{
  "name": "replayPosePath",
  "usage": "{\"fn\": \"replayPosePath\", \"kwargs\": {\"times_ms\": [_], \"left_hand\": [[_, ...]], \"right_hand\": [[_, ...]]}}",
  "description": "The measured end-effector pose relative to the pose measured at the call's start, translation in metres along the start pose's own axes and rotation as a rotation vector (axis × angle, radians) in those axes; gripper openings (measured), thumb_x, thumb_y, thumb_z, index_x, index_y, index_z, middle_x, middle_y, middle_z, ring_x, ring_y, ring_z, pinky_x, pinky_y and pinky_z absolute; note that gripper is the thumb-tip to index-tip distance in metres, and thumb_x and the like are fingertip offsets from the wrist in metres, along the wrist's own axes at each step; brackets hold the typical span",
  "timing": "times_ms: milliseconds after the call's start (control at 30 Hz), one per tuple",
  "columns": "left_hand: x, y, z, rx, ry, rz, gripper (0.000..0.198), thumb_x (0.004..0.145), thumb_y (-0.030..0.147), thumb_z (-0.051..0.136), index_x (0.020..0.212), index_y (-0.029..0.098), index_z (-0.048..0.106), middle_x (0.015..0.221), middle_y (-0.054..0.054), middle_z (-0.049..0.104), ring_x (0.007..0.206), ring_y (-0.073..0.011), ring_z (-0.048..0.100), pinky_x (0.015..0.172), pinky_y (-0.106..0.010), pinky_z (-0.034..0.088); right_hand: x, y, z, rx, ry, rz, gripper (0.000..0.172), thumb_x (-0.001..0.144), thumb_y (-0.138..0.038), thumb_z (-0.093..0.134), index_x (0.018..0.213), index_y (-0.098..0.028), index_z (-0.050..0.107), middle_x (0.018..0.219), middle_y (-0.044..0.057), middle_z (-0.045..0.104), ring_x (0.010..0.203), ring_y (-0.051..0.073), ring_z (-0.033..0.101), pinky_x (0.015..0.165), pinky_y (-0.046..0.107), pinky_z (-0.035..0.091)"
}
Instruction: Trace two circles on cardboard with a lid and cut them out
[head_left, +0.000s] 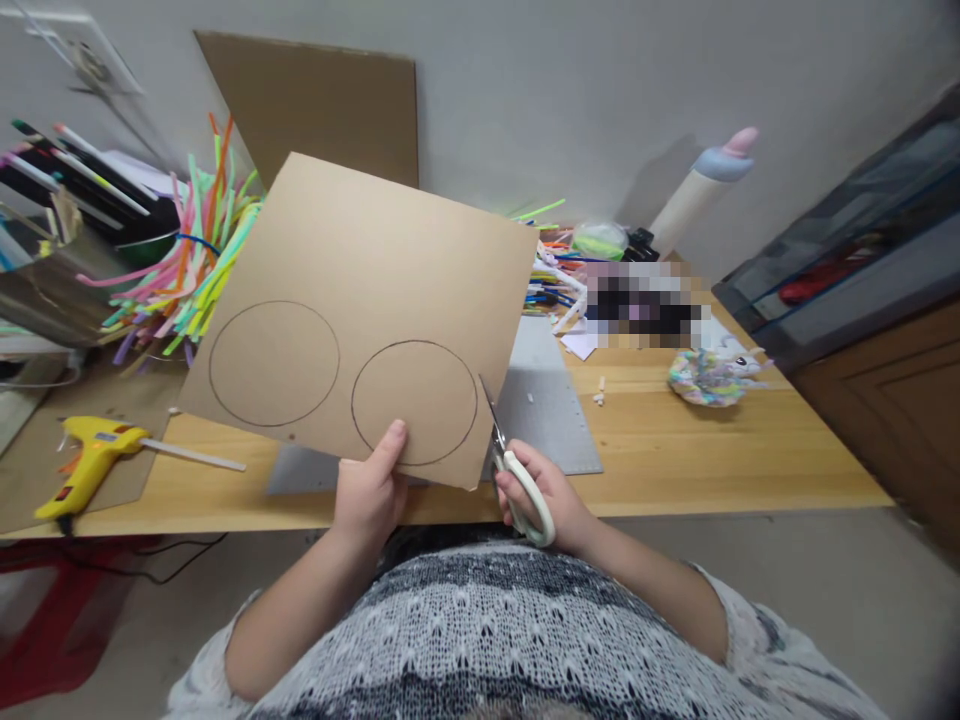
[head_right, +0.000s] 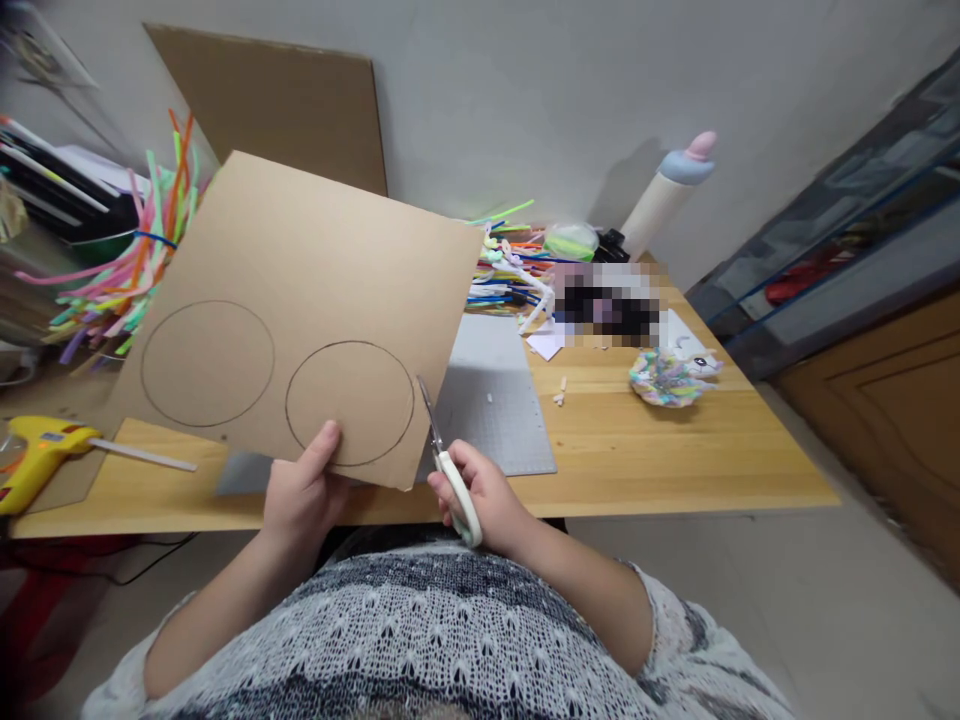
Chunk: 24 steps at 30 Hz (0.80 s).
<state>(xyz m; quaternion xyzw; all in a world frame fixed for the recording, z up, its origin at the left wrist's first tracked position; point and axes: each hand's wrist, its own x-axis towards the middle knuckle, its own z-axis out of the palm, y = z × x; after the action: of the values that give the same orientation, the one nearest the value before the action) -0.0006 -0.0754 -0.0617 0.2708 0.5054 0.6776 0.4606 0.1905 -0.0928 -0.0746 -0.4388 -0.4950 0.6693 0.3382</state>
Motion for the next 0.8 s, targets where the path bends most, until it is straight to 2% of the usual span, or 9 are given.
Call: {"fn": "replayPosePath", "kwargs": {"times_ms": [100,200,367,633,800], "left_hand": [[-0.001,0.007,0.002,0.06,-0.015,0.107,0.042,0.066,0.03,0.077,0.103,0.013,0.066,0.107,-0.008,0.067,0.111,-0.0256,0.056,0.104,-0.037,0.037],[-0.003,0.014,0.002,0.111,-0.056,0.123,0.045,0.066,0.027,0.078,0.107,0.013,0.065,0.106,-0.008,0.068,0.109,-0.0253,0.058,0.101,-0.036,0.04],[-0.001,0.012,-0.003,0.111,-0.117,0.108,0.051,0.068,0.024,0.076,0.116,0.014,0.061,0.109,-0.008,0.067,0.108,-0.0244,0.059,0.098,-0.034,0.044],[-0.001,0.01,-0.001,0.087,-0.128,0.113,0.057,0.07,0.021,0.075,0.123,0.016,0.055,0.112,-0.008,0.066,0.11,-0.0223,0.058,0.099,-0.032,0.043],[0.001,0.01,-0.003,0.159,-0.104,0.129,0.054,0.069,0.024,0.075,0.12,0.015,0.058,0.109,-0.009,0.067,0.109,-0.0237,0.058,0.099,-0.033,0.043]], "right_hand": [[-0.002,-0.004,-0.004,0.104,-0.086,-0.012,0.045,0.075,-0.061,0.057,0.082,-0.019,0.041,0.065,-0.004,0.052,0.049,0.006,0.051,0.045,0.018,0.041],[-0.004,-0.006,-0.007,0.174,-0.143,-0.013,0.05,0.075,-0.065,0.054,0.086,-0.018,0.043,0.068,-0.002,0.053,0.049,0.005,0.052,0.045,0.017,0.041],[-0.005,-0.009,-0.005,0.134,-0.093,-0.001,0.048,0.076,-0.064,0.054,0.082,-0.018,0.042,0.065,-0.004,0.053,0.045,0.005,0.052,0.041,0.016,0.039],[-0.003,-0.009,0.0,0.064,0.003,0.054,0.047,0.072,-0.061,0.061,0.075,-0.02,0.039,0.05,-0.008,0.05,0.034,0.005,0.046,0.031,0.014,0.035],[-0.002,-0.011,-0.007,0.263,-0.066,0.13,0.049,0.072,-0.063,0.059,0.08,-0.016,0.049,0.056,-0.004,0.054,0.04,0.006,0.051,0.036,0.015,0.037]]}}
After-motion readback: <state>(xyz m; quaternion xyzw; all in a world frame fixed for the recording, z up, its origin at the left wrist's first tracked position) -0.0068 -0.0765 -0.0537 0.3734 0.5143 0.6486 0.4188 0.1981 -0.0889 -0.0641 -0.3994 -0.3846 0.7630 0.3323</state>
